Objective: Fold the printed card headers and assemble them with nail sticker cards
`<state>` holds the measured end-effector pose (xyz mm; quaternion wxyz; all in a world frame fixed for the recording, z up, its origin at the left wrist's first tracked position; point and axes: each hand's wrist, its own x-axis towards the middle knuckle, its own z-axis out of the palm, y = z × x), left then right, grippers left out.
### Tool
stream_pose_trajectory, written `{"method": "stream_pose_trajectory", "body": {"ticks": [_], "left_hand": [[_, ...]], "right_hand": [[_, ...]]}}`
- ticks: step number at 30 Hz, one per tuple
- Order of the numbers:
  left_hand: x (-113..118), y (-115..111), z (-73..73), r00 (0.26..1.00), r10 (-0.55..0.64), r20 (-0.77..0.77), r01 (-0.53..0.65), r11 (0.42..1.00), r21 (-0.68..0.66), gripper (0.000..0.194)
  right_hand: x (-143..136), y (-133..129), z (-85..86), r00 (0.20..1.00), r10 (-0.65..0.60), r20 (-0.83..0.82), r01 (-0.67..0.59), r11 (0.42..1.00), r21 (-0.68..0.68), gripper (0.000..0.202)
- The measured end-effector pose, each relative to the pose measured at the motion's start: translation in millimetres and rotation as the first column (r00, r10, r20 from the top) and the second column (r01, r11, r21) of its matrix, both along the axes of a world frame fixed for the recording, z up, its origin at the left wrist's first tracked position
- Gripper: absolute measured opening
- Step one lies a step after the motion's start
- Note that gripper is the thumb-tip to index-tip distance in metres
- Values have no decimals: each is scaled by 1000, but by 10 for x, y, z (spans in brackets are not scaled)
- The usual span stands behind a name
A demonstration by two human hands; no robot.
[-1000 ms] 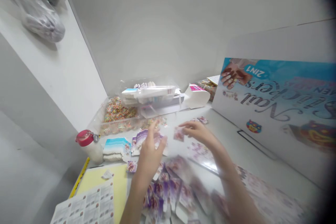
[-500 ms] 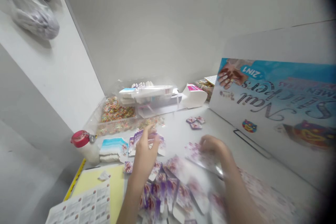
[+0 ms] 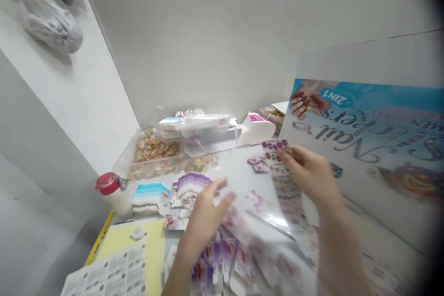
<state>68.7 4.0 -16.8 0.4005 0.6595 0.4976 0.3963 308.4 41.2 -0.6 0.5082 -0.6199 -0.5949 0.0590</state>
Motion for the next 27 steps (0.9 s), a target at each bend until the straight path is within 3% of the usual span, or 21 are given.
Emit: {"method": "stream_pose_trajectory", "body": {"ticks": [4, 8, 11, 13, 14, 15, 17, 19, 21, 24, 27], "left_hand": [[250, -147, 8, 987, -158, 39, 159, 987, -11, 71], [380, -165, -50, 974, -182, 137, 176, 983, 53, 21], [325, -112, -65, 975, -54, 214, 51, 998, 22, 16], [251, -75, -46, 952, 45, 302, -50, 999, 7, 18], [212, -59, -31, 934, 84, 347, -91, 996, 2, 19], [175, -48, -15, 916, 116, 384, -125, 992, -2, 20], [108, -41, 17, 888, 159, 431, -172, 985, -10, 21], [54, -57, 49, 868, 169, 467, -189, 982, -5, 21], [11, -94, 86, 860, 145, 489, -187, 982, 38, 21], [-36, -162, 159, 883, 151, 444, -248, 954, 170, 18], [-76, -204, 230, 922, 183, 340, -269, 937, 225, 31]], "right_hand": [[-427, -337, 274, 918, 142, -370, -72, 978, 196, 28], [-616, -318, 246, 816, 152, -558, -3, 966, 258, 30], [-580, -250, 223, 837, 168, -520, 38, 932, 361, 44], [-526, -261, 242, 935, 155, -320, 3, 896, 443, 52], [-502, -284, 257, 974, 162, -158, -74, 888, 453, 51], [-485, -313, 272, 980, 197, 20, -187, 888, 420, 48], [-481, -365, 294, 882, 368, 294, -442, 862, 248, 40], [-517, -388, 299, 775, 532, 340, -593, 798, 103, 33], [-583, -379, 294, 763, 597, 247, -629, 774, 71, 24], [-698, -341, 281, 785, 620, -3, -619, 784, 41, 10], [-795, -314, 270, 716, 637, -287, -668, 744, -13, 14]]}}
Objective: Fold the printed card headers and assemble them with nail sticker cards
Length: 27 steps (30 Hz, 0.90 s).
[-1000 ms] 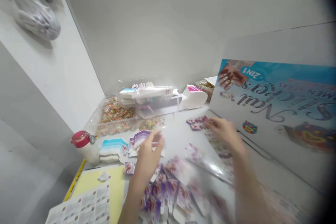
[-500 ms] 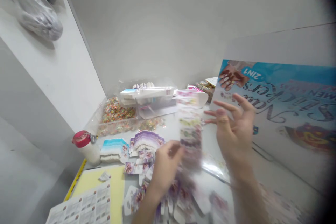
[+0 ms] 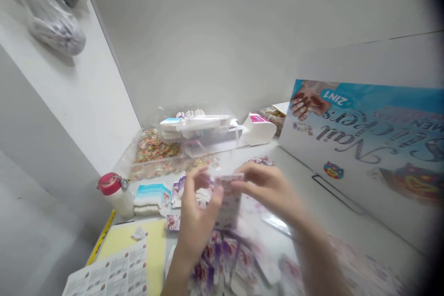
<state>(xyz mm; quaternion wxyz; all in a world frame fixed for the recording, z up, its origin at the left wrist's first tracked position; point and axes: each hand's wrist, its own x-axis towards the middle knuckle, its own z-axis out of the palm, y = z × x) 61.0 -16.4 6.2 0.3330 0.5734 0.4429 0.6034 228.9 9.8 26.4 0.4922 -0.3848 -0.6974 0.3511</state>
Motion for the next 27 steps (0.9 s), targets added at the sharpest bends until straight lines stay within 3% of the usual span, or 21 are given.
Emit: {"method": "stream_pose_trajectory", "body": {"ticks": [2, 5, 8, 11, 14, 17, 20, 22, 24, 27], "left_hand": [[-26, 1, 30, 996, -74, -47, 72, 997, -38, 28], [-59, 37, 39, 997, -71, -2, 71, 995, -65, 16], [-92, 79, 26, 984, -2, 180, 32, 986, -162, 17], [-136, 87, 44, 900, -48, 433, 172, 952, -252, 21], [-186, 55, 107, 839, -189, 510, 326, 925, -193, 22], [-210, 17, 162, 863, -348, 366, 439, 875, -203, 21], [-188, 21, 160, 901, -330, 282, 401, 882, -249, 23], [-160, 47, 132, 921, -244, 302, 324, 912, -251, 30], [-139, 78, 102, 926, -164, 341, 255, 936, -243, 34], [-148, 95, 81, 910, -140, 391, 245, 942, -231, 22]], "right_hand": [[-43, 7, -6, 995, 49, -86, -54, 997, -52, 12], [-67, 4, -17, 993, 108, -44, -102, 988, 113, 16], [-54, -13, -29, 975, 138, 172, -188, 928, 321, 41], [-42, -35, -27, 947, 85, 310, -217, 881, 421, 51], [-58, -46, -15, 970, 30, 240, -139, 880, 454, 45], [-113, -27, -33, 997, 57, 47, -69, 942, 327, 25], [-192, 14, -80, 989, 110, -102, -105, 993, 56, 15], [-238, 38, -99, 982, 102, -159, -108, 994, -30, 18], [-261, 45, -94, 987, 82, -140, -78, 996, 34, 16], [-242, 27, -68, 998, 62, 29, -67, 961, 268, 24]]}}
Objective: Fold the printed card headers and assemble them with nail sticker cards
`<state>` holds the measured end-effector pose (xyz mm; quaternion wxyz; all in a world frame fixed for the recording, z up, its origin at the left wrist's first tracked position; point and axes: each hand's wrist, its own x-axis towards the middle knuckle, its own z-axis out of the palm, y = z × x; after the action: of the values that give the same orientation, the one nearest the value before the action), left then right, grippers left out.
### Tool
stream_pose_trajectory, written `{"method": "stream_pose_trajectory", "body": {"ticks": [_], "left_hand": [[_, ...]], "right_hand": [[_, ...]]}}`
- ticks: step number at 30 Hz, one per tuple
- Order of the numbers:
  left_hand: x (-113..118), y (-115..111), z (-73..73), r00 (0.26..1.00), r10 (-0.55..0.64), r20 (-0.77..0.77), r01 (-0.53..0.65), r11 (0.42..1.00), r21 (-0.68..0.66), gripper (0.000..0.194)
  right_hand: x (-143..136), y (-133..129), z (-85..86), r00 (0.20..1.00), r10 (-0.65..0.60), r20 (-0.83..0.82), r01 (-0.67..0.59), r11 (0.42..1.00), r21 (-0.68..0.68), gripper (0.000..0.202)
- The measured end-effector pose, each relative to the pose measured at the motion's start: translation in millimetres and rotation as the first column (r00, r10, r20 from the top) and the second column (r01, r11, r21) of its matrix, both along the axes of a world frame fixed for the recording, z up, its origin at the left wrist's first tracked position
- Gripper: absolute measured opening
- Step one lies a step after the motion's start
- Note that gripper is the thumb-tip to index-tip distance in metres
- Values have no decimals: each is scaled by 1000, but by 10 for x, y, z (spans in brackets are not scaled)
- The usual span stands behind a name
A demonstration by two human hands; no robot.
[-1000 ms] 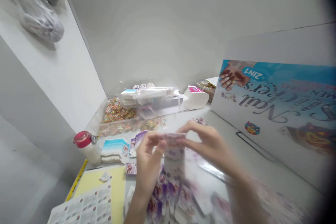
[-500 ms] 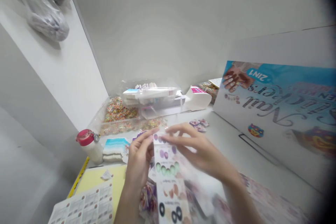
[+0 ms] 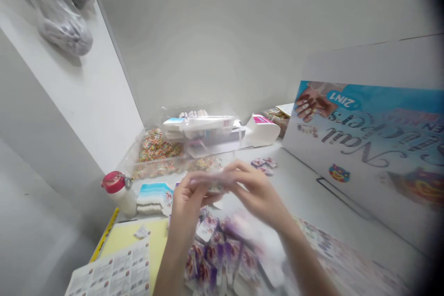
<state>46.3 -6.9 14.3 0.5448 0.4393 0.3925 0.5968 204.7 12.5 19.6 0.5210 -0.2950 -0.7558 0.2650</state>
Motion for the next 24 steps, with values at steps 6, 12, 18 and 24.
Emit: {"method": "stream_pose_trajectory", "body": {"ticks": [6, 12, 18, 24], "left_hand": [[-123, -74, 65, 980, -197, 7, 197, 980, 9, 17], [-65, -28, 31, 988, -70, -137, 77, 996, 50, 13], [41, -2, 6, 991, 92, -97, -82, 991, 104, 33], [-21, -9, -3, 988, 5, -153, 18, 989, 150, 20]], "right_hand": [[106, -2, -34, 986, 6, 166, -41, 977, 208, 53], [127, 9, 5, 987, 19, 161, -32, 997, 77, 40], [84, 29, -20, 998, 42, -37, -49, 972, -229, 27], [-5, 80, -72, 976, 19, -219, -88, 947, -310, 15]]}}
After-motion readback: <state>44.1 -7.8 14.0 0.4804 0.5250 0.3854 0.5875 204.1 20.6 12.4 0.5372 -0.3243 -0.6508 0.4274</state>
